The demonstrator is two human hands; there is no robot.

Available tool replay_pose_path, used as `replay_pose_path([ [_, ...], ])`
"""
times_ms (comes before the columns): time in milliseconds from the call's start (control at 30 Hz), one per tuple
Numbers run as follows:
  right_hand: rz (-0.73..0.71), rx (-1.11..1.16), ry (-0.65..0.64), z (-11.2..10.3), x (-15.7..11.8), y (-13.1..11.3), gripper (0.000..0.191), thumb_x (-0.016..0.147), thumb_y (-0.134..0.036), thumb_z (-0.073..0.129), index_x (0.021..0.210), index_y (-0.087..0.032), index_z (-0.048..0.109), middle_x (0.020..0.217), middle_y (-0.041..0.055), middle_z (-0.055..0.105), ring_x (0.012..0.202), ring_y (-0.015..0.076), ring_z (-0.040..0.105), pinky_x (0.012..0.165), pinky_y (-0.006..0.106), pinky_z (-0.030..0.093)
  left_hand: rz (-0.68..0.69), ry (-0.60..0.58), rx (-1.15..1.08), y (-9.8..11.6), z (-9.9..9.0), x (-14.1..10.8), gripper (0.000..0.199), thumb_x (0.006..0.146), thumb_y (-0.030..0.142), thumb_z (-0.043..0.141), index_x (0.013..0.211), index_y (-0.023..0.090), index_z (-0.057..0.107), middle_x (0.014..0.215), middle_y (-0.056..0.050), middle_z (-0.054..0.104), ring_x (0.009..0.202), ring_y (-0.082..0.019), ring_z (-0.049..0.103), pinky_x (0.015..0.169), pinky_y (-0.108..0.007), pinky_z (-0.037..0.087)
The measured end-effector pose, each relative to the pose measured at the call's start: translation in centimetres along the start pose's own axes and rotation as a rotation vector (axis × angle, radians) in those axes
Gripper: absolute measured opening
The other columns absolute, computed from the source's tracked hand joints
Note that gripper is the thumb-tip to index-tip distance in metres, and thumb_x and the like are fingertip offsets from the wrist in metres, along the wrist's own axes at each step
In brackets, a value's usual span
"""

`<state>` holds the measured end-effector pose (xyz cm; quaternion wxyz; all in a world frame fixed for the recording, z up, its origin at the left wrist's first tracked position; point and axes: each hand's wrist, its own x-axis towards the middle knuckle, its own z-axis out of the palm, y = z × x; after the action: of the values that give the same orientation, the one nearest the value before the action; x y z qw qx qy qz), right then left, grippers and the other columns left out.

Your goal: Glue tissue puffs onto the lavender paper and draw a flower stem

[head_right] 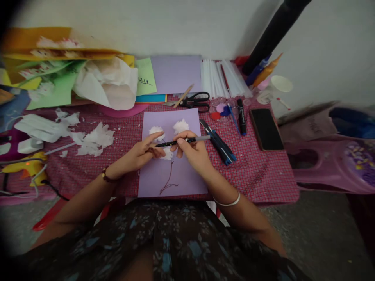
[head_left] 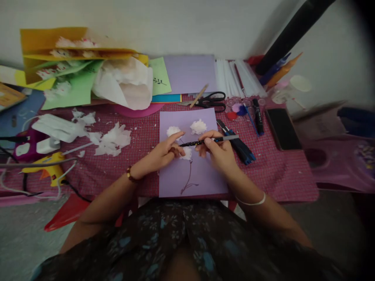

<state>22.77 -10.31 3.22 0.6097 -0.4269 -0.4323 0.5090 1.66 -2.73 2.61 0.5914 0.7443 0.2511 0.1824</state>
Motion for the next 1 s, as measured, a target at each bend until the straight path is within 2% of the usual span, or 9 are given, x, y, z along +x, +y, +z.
replay_pose_path([
  [133,0.024,-0.077,-0.022,0.2,-0.1,-0.1,0.015,0.089,-0.035,0.060,0.088,-0.020,0.063,0.066,-0.0026,0.069,0.049,0.0079,0.056,0.049,0.023,0.044,0.019,-0.017,0.139,0.4,0.1,-0.3,0.078,0.078,0.001,0.041,0.152,0.022,0.026,0.094,-0.004,0.070,0.080,-0.013,0.067,0.078,-0.026,0.052],
  [267,0.037,-0.099,-0.057,0.7,-0.1,-0.1,0.017,0.089,-0.036,0.061,0.088,-0.019,0.062,0.067,-0.0022,0.069,0.049,0.0079,0.056,0.048,0.023,0.045,0.022,-0.014,0.249,1.1,0.1,-0.3,0.076,0.079,0.002,0.041,0.152,0.021,0.027,0.091,-0.003,0.069,0.085,-0.015,0.067,0.077,-0.026,0.050],
  [433,0.060,-0.081,-0.124,1.2,-0.2,0.2,0.018,0.087,-0.038,0.064,0.090,-0.020,0.064,0.071,-0.0018,0.071,0.051,0.0079,0.058,0.049,0.022,0.047,0.020,-0.002,0.363,1.7,0.3,-0.5,0.071,0.081,0.004,0.042,0.150,0.021,0.032,0.099,-0.006,0.068,0.084,-0.015,0.063,0.080,-0.028,0.049],
  [500,0.085,-0.059,-0.174,1.3,-0.2,0.4,0.018,0.087,-0.038,0.064,0.092,-0.021,0.065,0.074,-0.0012,0.072,0.053,0.0083,0.059,0.050,0.023,0.049,0.031,0.017,0.278,1.9,0.3,-0.5,0.068,0.082,0.006,0.044,0.147,0.022,0.036,0.103,-0.006,0.066,0.087,-0.015,0.063,0.081,-0.029,0.050],
  [667,0.150,0.033,-0.242,1.5,-0.4,1.0,0.019,0.088,-0.037,0.064,0.099,-0.022,0.066,0.086,0.0010,0.075,0.055,0.0090,0.061,0.056,0.025,0.051,0.049,0.197,-0.321,2.3,0.6,-0.4,0.045,0.082,0.020,0.063,0.127,0.024,0.055,0.110,-0.006,0.064,0.096,-0.016,0.062,0.086,-0.029,0.052],
  [767,0.185,0.086,-0.333,2.1,-0.5,1.2,0.021,0.088,-0.039,0.062,0.100,-0.021,0.066,0.088,0.0025,0.076,0.056,0.0096,0.062,0.057,0.025,0.051,0.041,0.276,-0.544,2.4,1.3,-0.2,0.031,0.084,0.030,0.064,0.114,0.022,0.063,0.106,-0.007,0.065,0.096,-0.017,0.063,0.081,-0.029,0.054],
  [867,0.235,0.110,-0.378,2.8,-0.7,1.0,0.025,0.092,-0.042,0.053,0.091,-0.019,0.063,0.072,0.0005,0.072,0.049,0.0095,0.057,0.050,0.023,0.046,-0.028,0.297,-0.570,2.3,2.2,-0.2,0.029,0.085,0.040,0.063,0.106,0.021,0.065,0.104,-0.008,0.067,0.093,-0.019,0.064,0.078,-0.032,0.056],
  [933,0.258,0.121,-0.354,3.2,-0.8,1.1,0.025,0.091,-0.041,0.049,0.083,-0.019,0.059,0.060,-0.0025,0.065,0.044,0.0091,0.051,0.045,0.021,0.041,-0.047,0.306,-0.511,2.2,2.7,-0.2,0.031,0.086,0.044,0.061,0.104,0.020,0.065,0.105,-0.010,0.067,0.095,-0.020,0.064,0.083,-0.035,0.055],
  [1000,0.263,0.110,-0.324,3.4,-1.0,1.2,0.022,0.089,-0.037,0.048,0.078,-0.020,0.056,0.056,-0.0041,0.059,0.044,0.0088,0.047,0.044,0.020,0.038,-0.031,0.311,-0.473,2.0,3.0,-0.2,0.030,0.089,0.045,0.058,0.104,0.020,0.066,0.106,-0.010,0.068,0.097,-0.020,0.064,0.089,-0.035,0.054],
])
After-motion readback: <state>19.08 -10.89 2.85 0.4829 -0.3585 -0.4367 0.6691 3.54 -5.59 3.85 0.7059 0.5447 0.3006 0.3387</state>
